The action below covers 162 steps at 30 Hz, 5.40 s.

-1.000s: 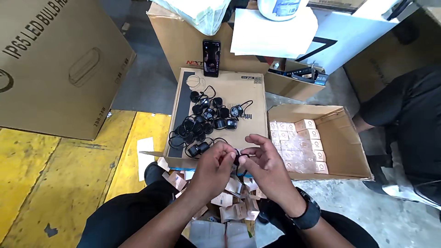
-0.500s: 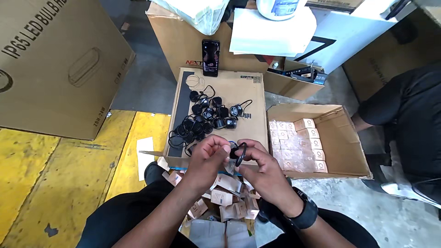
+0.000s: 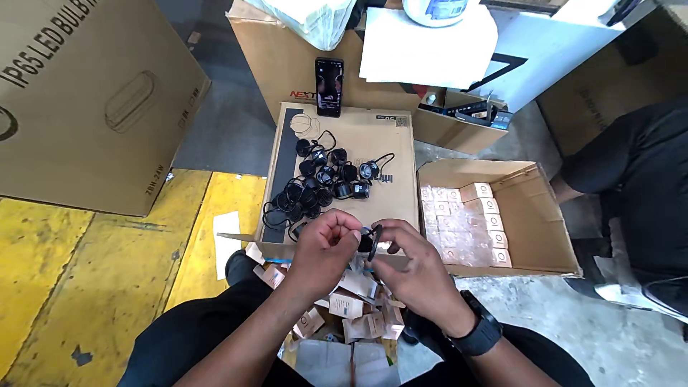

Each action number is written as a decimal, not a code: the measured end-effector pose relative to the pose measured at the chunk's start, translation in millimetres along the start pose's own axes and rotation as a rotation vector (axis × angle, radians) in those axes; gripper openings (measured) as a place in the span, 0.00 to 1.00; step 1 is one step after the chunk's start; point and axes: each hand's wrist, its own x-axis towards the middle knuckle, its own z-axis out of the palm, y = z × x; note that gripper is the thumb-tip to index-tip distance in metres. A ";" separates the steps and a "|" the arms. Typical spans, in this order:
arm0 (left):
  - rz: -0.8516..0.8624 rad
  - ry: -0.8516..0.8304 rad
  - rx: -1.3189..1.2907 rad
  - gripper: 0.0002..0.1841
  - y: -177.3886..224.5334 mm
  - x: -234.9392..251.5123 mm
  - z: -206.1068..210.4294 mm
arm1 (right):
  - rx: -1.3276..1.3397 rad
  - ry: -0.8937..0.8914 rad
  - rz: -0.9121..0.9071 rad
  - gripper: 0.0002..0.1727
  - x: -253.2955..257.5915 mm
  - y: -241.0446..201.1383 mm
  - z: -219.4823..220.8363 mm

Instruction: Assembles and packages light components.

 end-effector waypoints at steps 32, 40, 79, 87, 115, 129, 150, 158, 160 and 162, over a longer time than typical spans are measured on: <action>0.146 -0.204 -0.077 0.07 -3.8 -1.7 -5.5 | 0.277 -0.203 0.342 0.13 6.5 -3.3 -6.1; 0.101 -0.147 0.322 0.11 -2.8 -1.5 -7.6 | 0.143 -0.052 0.294 0.12 8.3 -2.9 -14.0; 0.172 -0.029 0.310 0.05 -12.3 -2.3 0.5 | 0.158 -0.081 0.223 0.07 0.9 -6.8 -3.0; 0.160 0.123 0.265 0.03 -11.4 -2.6 4.1 | -0.151 0.157 0.041 0.13 -4.3 -3.4 2.6; 0.279 -0.205 0.509 0.05 -17.0 -10.6 1.1 | -0.045 -0.017 0.211 0.06 2.6 0.1 -2.9; 0.286 -0.081 1.094 0.12 -24.8 -7.7 -0.8 | 0.457 0.037 0.345 0.03 11.0 -10.8 -15.7; 0.011 0.027 0.074 0.04 4.3 -1.9 -4.5 | 0.021 -0.134 -0.163 0.13 1.6 -1.8 -10.8; 0.009 0.029 0.099 0.07 1.9 0.4 -7.0 | -0.045 -0.074 -0.172 0.10 1.0 0.0 -4.1; 0.024 0.017 0.135 0.07 0.8 0.8 -7.7 | 0.026 -0.025 -0.102 0.10 1.8 -2.2 -6.8; 0.015 0.003 0.187 0.08 0.4 0.4 -9.2 | 0.025 0.031 -0.039 0.09 2.7 -3.7 -10.2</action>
